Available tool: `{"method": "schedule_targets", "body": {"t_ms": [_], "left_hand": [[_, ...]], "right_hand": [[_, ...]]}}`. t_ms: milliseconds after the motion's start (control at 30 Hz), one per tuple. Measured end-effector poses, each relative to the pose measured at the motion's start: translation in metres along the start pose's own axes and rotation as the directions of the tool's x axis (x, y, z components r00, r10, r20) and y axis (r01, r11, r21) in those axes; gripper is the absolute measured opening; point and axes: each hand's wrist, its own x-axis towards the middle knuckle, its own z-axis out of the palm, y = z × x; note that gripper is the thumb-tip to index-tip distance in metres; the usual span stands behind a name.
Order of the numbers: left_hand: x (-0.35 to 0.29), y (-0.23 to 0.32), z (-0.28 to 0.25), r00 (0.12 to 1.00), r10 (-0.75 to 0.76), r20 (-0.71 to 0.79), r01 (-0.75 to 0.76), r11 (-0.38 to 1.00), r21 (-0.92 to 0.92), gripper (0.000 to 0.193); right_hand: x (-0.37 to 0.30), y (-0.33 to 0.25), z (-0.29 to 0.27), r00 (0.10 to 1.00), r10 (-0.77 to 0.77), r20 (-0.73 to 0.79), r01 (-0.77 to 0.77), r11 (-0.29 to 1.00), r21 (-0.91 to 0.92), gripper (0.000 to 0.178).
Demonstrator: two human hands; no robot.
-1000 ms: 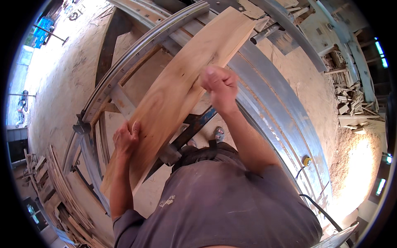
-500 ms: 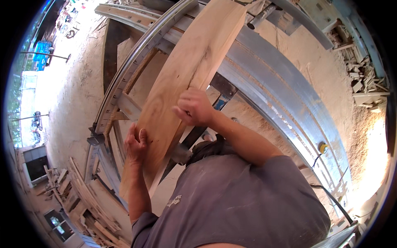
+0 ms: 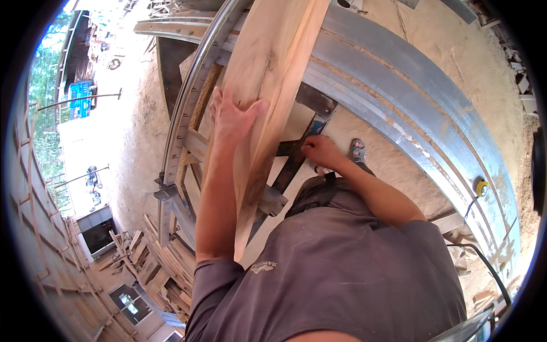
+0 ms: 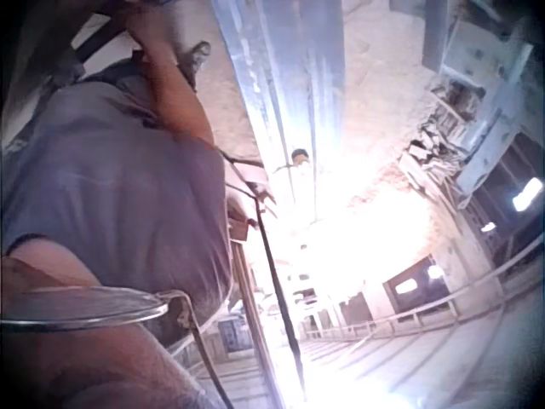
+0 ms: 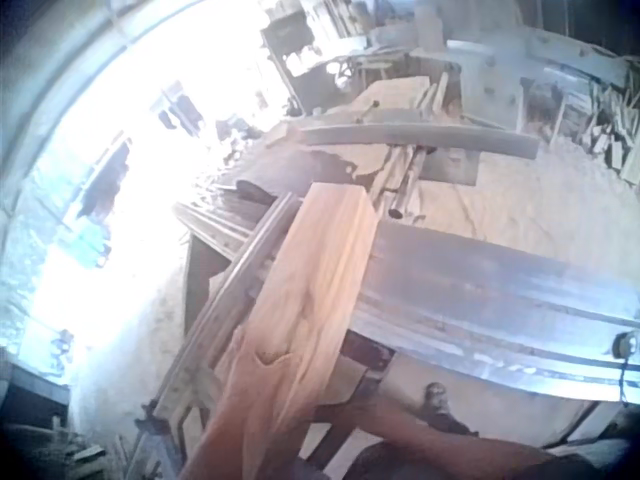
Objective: The person measures a long wooden plank with a tape measure, marks it, and then rubs the surface with their hand. Another person assists by holding the plank while the recorder continues to measure and inspect it.
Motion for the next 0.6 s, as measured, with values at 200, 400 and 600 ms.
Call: {"method": "schedule_targets", "body": {"t_ms": [200,400,600], "left_hand": [[0.026,0.009,0.000,0.987,-0.146,0.070,0.155,0.974,-0.164,0.128],[0.024,0.004,-0.001,0.987,-0.119,0.107,0.131,0.985,-0.109,0.127],[0.031,-0.014,0.010,0.994,-0.078,0.081,0.089,0.986,-0.140,0.125]], "right_hand": [[0.009,-0.004,-0.014,0.996,0.050,-0.075,-0.044,0.996,0.077,0.025],[0.017,-0.048,-0.004,0.983,0.050,0.174,-0.097,0.957,0.273,0.034],[0.022,-0.057,0.006,0.942,0.125,0.312,-0.305,0.710,0.635,0.072]]}}
